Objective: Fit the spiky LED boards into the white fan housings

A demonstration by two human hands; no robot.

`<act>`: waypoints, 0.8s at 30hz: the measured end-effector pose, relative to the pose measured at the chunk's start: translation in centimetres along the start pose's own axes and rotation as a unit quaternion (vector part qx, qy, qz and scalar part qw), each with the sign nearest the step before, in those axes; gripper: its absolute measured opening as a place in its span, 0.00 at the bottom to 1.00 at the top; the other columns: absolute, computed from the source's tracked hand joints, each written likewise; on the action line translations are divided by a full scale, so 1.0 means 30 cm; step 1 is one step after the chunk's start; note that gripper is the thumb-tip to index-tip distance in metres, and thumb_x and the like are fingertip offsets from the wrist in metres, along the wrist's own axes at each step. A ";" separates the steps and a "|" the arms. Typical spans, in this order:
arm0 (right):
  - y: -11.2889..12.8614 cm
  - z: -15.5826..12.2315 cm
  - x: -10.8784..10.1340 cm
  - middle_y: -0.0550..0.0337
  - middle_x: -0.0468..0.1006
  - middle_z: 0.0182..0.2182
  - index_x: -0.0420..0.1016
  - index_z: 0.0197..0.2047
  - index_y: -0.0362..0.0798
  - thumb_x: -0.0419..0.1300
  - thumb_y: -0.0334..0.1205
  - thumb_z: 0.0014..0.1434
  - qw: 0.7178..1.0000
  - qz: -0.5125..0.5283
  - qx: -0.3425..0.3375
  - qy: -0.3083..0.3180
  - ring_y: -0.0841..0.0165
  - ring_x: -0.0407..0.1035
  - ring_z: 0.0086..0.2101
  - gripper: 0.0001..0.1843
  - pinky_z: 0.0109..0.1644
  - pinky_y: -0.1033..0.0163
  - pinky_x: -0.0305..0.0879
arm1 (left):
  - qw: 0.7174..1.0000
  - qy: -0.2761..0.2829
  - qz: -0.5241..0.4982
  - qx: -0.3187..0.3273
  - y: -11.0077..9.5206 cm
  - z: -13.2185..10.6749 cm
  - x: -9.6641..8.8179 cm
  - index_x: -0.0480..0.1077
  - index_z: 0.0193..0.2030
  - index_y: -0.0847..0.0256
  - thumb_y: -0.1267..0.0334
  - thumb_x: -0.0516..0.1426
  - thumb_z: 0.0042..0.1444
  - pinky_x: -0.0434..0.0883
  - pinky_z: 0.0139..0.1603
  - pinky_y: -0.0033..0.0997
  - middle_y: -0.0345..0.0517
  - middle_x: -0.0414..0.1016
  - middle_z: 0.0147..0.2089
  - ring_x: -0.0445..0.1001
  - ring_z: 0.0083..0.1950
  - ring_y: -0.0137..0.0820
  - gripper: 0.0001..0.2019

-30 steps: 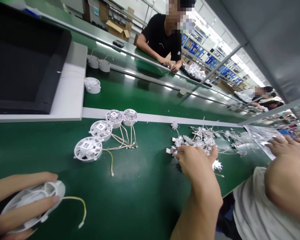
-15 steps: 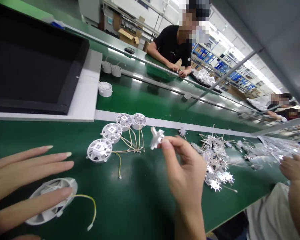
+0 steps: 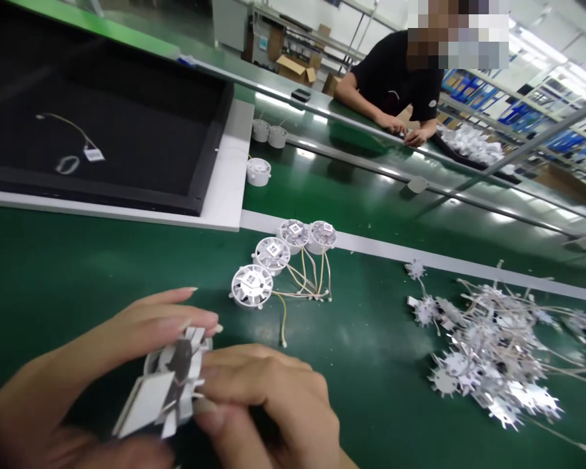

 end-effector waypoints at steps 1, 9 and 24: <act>0.002 0.004 0.014 0.56 0.90 0.37 0.80 0.51 0.50 0.63 0.21 0.63 1.000 0.011 -0.009 0.011 0.60 0.86 0.35 0.18 0.36 0.61 0.85 | 1.000 -0.003 -0.004 -0.001 -0.001 0.004 -0.003 0.53 0.77 0.45 0.52 0.54 0.77 0.67 0.78 0.46 0.41 0.79 0.65 0.74 0.71 0.40 0.26; -0.003 0.017 0.049 0.59 0.84 0.29 0.79 0.44 0.47 0.61 0.20 0.62 0.999 -0.009 -0.007 0.036 0.70 0.75 0.25 0.14 0.28 0.67 0.74 | 0.999 0.009 0.014 0.028 -0.010 0.026 -0.024 0.59 0.73 0.47 0.62 0.55 0.76 0.60 0.81 0.36 0.37 0.79 0.61 0.72 0.71 0.33 0.22; 0.086 0.004 -0.018 0.60 0.83 0.39 0.79 0.42 0.47 0.64 0.32 0.70 0.962 -0.240 -0.114 -0.067 0.71 0.79 0.36 0.03 0.39 0.62 0.76 | 0.994 -0.054 0.079 0.052 -0.050 0.039 -0.064 0.69 0.63 0.53 0.73 0.58 0.68 0.59 0.81 0.50 0.37 0.83 0.48 0.84 0.46 0.31 0.19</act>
Point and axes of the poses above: each hand's wrist, its own z-axis towards the middle knuckle, its own x-axis out of the palm, y = z × x, the point moved 10 cm from there along z, towards the middle knuckle
